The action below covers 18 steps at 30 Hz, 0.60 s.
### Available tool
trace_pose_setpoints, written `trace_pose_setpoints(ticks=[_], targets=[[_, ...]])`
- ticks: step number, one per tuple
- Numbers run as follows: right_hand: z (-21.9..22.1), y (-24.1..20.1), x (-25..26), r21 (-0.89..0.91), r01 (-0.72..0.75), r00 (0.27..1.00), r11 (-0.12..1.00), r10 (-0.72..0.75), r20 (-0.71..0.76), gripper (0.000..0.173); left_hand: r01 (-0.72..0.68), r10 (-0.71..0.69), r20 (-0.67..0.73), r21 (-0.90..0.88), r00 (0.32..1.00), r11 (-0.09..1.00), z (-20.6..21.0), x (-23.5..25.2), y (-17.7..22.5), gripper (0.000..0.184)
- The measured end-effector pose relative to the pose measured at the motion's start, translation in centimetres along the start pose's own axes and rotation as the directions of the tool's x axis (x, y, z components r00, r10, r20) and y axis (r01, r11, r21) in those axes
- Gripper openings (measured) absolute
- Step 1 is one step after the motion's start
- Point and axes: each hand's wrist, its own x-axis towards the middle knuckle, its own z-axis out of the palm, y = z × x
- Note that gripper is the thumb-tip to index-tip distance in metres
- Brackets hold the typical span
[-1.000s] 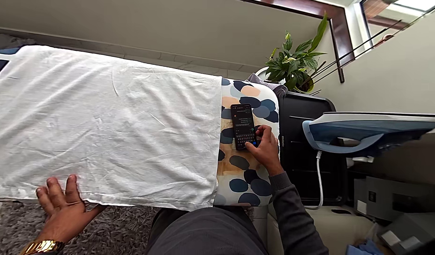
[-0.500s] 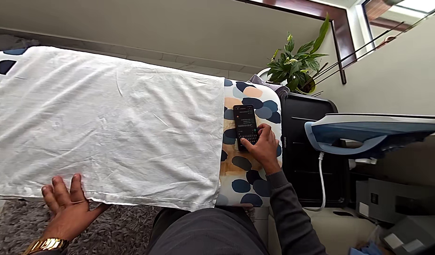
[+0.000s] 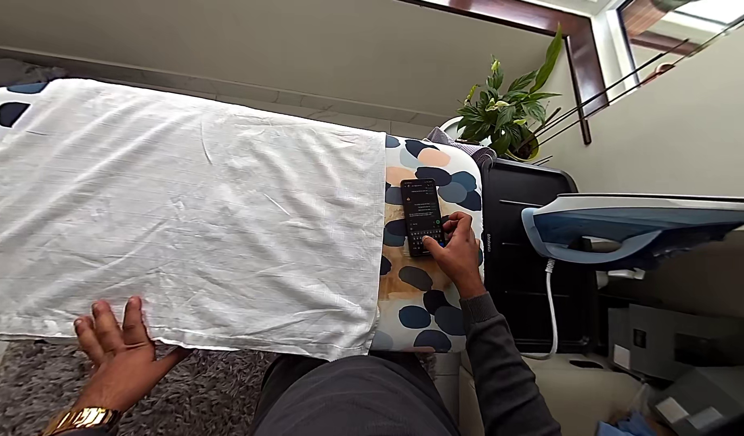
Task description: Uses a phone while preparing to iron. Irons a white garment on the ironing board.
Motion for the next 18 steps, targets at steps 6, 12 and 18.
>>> trace_pose_setpoints(ticks=[6, 12, 18], targets=[[1.1, -1.1, -0.1, -0.109, -0.009, 0.999, 0.994, 0.003, -0.051, 0.081, -0.017, 0.017, -0.015, -0.014, 1.0, 1.0, 0.2, 0.0, -0.4, 0.136], [1.0, -0.8, 0.0, -0.094, -0.004, 0.999, 0.996, 0.0, -0.042, 0.077, -0.001, 0.001, 0.002, -0.01, 1.0, 1.0, 0.0, 0.0, 0.0, 0.136], [0.4, 0.3, -0.1, 0.012, 0.031, 0.999, 0.999, -0.03, -0.018, 0.078, -0.013, 0.013, -0.007, -0.023, 1.0, 1.0, 0.1, 0.0, -0.3, 0.136]])
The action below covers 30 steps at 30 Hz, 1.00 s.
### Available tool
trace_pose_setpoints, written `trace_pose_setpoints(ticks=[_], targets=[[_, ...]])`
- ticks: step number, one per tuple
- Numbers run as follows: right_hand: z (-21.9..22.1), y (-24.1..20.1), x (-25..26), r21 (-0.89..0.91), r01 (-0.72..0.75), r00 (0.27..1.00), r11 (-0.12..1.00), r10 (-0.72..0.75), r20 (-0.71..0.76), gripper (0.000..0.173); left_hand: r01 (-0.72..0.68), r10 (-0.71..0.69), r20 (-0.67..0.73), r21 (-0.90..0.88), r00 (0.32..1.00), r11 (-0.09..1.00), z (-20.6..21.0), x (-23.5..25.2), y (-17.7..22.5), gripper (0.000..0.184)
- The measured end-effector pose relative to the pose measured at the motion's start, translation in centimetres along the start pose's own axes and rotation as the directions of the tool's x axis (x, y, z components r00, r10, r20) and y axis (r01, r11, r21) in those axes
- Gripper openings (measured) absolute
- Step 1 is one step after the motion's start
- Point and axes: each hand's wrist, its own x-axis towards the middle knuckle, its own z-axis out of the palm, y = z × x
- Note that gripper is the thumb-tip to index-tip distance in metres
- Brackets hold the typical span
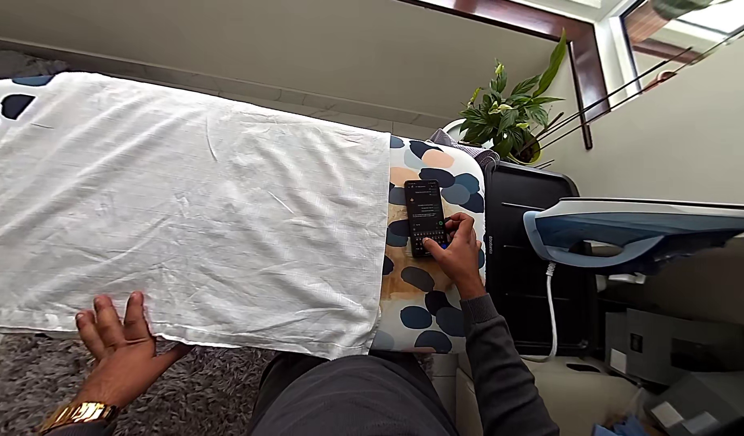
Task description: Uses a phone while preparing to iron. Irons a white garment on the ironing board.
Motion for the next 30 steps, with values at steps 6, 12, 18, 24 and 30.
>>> trace_pose_setpoints(ticks=[6, 12, 18, 24, 30], targets=[[-0.3, -0.1, -1.0, -0.103, 0.08, 0.995, 0.991, -0.073, 0.069, 0.09, 0.009, -0.01, 0.014, 0.021, 1.0, 1.0, -0.3, -0.1, 0.4, 0.135], [-0.4, -0.2, 0.2, -0.001, -0.03, 0.998, 1.0, 0.03, 0.058, 0.082, 0.013, -0.013, 0.012, 0.016, 1.0, 1.0, -0.3, -0.1, 0.5, 0.135], [0.0, -1.2, 1.3, -0.03, -0.082, 0.997, 0.996, 0.082, -0.001, 0.078, 0.002, -0.002, -0.008, 0.008, 1.0, 1.0, 0.1, 0.0, -0.1, 0.136], [-0.2, -0.8, 1.4, 0.024, -0.079, 0.997, 0.997, 0.079, -0.005, 0.072, 0.008, -0.008, -0.007, 0.0, 1.0, 1.0, 0.0, 0.0, 0.2, 0.136], [0.0, -0.8, 1.4, 0.001, -0.069, 0.998, 0.998, 0.069, -0.011, 0.074, -0.012, 0.012, -0.021, 0.001, 1.0, 1.0, 0.1, -0.1, 0.0, 0.135]])
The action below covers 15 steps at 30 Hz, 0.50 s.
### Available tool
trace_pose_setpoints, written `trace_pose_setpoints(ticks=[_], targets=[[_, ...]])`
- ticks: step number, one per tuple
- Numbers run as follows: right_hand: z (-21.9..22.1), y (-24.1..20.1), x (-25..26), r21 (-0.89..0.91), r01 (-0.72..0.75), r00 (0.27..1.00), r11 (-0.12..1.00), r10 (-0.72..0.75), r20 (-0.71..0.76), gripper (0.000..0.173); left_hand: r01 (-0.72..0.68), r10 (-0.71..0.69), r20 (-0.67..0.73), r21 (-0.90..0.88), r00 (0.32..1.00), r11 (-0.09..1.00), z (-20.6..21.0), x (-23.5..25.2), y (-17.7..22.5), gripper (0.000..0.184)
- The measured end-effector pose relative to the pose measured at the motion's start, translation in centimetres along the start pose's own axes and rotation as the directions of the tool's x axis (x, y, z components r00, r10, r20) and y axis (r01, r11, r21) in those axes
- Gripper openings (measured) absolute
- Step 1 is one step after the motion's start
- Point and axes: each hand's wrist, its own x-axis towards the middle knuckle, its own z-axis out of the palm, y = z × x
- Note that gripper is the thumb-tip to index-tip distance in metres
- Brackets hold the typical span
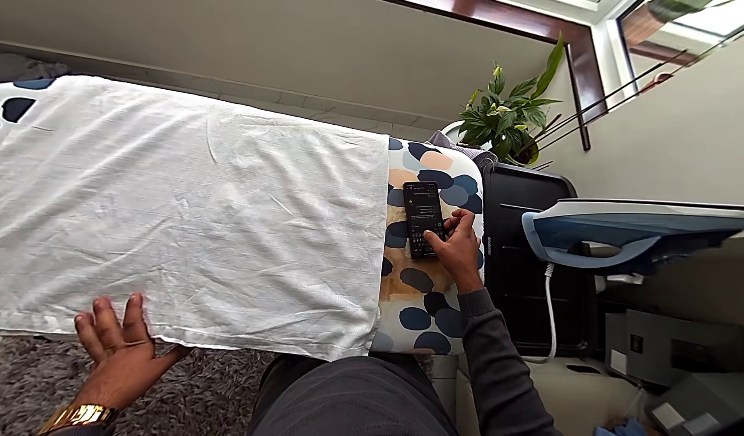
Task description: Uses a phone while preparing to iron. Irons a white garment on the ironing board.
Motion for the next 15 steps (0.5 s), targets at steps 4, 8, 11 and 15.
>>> trace_pose_setpoints(ticks=[4, 8, 11, 15], targets=[[-0.3, 0.1, 0.0, -0.008, 0.0, 0.999, 1.0, 0.001, 0.035, 0.077, 0.007, -0.007, -0.002, -0.006, 1.0, 1.0, 0.1, 0.0, -0.1, 0.136], [-2.0, 1.2, -0.7, 0.061, 0.089, 0.982, 0.994, -0.098, 0.162, 0.077, 0.018, -0.018, 0.017, -0.004, 1.0, 1.0, -0.2, 0.0, 0.2, 0.135], [-2.2, 1.5, -1.3, 0.016, 0.145, 0.972, 0.989, -0.145, 0.183, 0.076, 0.014, -0.014, 0.019, 0.01, 1.0, 1.0, -0.4, -0.1, 0.6, 0.134], [-2.1, 1.9, -1.0, 0.092, 0.12, 0.977, 0.988, -0.134, 0.163, 0.07, 0.013, -0.014, 0.026, 0.015, 1.0, 1.0, -0.4, -0.1, 0.5, 0.135]])
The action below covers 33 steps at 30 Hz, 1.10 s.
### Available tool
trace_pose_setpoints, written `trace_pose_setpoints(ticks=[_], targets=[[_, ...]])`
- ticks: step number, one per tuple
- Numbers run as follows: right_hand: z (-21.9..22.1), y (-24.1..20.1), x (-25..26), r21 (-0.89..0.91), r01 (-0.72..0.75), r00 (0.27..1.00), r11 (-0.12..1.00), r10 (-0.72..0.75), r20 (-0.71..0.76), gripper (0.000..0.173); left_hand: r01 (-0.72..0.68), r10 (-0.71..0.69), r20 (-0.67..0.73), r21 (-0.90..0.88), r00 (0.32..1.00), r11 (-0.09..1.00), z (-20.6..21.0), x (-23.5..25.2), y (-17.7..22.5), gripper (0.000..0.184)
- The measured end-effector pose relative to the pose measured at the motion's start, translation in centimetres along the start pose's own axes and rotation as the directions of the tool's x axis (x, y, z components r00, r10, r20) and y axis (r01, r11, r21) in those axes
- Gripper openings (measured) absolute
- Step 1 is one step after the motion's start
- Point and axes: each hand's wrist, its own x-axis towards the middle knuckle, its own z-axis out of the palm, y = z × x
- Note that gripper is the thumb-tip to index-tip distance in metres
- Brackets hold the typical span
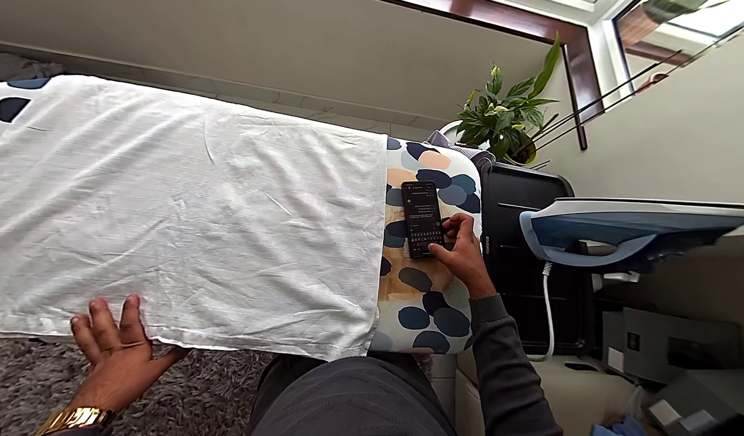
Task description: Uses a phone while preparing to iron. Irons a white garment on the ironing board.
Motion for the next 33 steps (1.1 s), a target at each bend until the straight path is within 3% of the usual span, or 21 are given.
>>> trace_pose_setpoints(ticks=[5, 12, 21, 26, 28, 33], targets=[[0.4, 0.3, 0.7, -0.025, -0.019, 1.0, 0.999, 0.019, -0.009, 0.07, 0.002, -0.002, 0.006, -0.008, 1.0, 1.0, -0.1, 0.0, 0.1, 0.135], [0.3, 0.6, 0.9, 0.08, -0.034, 0.999, 0.996, 0.036, -0.032, 0.062, -0.01, 0.01, 0.002, -0.017, 1.0, 1.0, -0.2, 0.0, 0.0, 0.134], [0.6, -0.1, 0.9, -0.026, -0.053, 0.997, 0.998, 0.052, -0.051, 0.067, -0.009, 0.009, 0.001, -0.015, 1.0, 1.0, 0.0, 0.1, 0.0, 0.135], [2.0, -1.6, 0.7, -0.183, -0.09, 0.99, 0.979, 0.068, -0.121, 0.089, 0.0, 0.0, 0.01, -0.028, 1.0, 1.0, 0.0, 0.1, 0.1, 0.135], [2.4, -2.0, 0.8, -0.242, -0.105, 0.988, 0.964, 0.073, -0.138, 0.089, -0.002, 0.002, 0.002, -0.035, 1.0, 0.999, 0.2, 0.2, 0.0, 0.136], [1.5, -1.0, 1.0, -0.041, -0.098, 0.988, 0.994, 0.092, -0.126, 0.074, 0.01, -0.01, 0.006, -0.035, 1.0, 0.999, -0.1, 0.1, 0.2, 0.135]])
